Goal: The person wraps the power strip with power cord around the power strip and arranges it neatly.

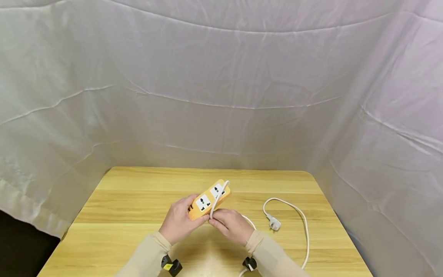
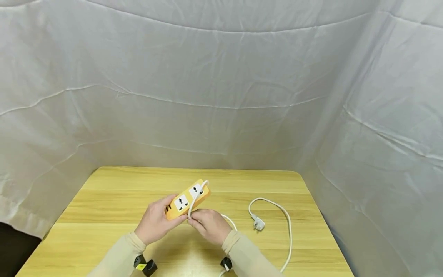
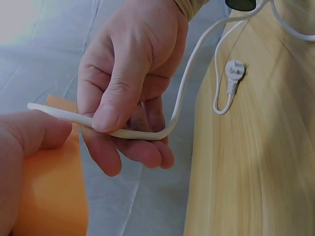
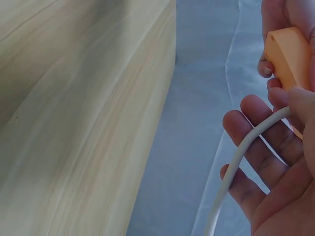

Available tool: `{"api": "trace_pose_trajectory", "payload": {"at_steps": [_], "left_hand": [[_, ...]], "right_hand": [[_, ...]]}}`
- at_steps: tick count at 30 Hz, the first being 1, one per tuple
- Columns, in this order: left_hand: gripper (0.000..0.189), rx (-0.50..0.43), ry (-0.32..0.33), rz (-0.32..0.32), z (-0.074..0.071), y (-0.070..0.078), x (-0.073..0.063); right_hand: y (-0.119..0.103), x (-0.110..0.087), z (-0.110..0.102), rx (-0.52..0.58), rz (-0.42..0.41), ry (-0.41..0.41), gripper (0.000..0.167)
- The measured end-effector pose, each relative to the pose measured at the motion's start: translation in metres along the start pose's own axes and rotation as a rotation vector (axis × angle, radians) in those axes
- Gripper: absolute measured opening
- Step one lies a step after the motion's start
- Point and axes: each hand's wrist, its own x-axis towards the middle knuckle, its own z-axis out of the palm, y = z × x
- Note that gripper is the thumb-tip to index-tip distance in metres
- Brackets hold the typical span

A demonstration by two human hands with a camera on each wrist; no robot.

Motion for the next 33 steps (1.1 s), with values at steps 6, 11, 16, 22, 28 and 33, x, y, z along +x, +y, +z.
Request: {"api": "trace_pose_trajectory", "payload": {"at_steps": [6,11,16,22,28,33], "left_hand": [[0.058,0.013,-0.024,0.061,-0.001,0.001,-0.003],[0.059,0.012,-0.049,0.107,-0.002,0.001,-0.006],[0.057,-0.004,-0.071,0.154,-0.001,0.0,-0.007],[0.055,-0.026,-0.097,0.162,-0.004,0.001,-0.01],[0.055,-0.052,-0.142,0.178,-0.007,0.003,-0.013],[0.055,-0.054,-0.175,0.219,-0.007,0.004,-0.015]], "right_hand": [[0.001,-0.001,0.0,-0.017,-0.055,-0.015,0.015],[0.003,-0.003,0.0,-0.027,-0.049,-0.05,0.021],[0.005,-0.005,0.0,-0.014,-0.027,-0.081,0.022],[0.006,-0.007,0.001,-0.008,-0.041,-0.092,0.026],[0.008,-0.01,0.001,0.036,-0.034,-0.12,0.033],[0.007,-0.012,-0.006,0.077,-0.051,-0.14,0.033]]}}
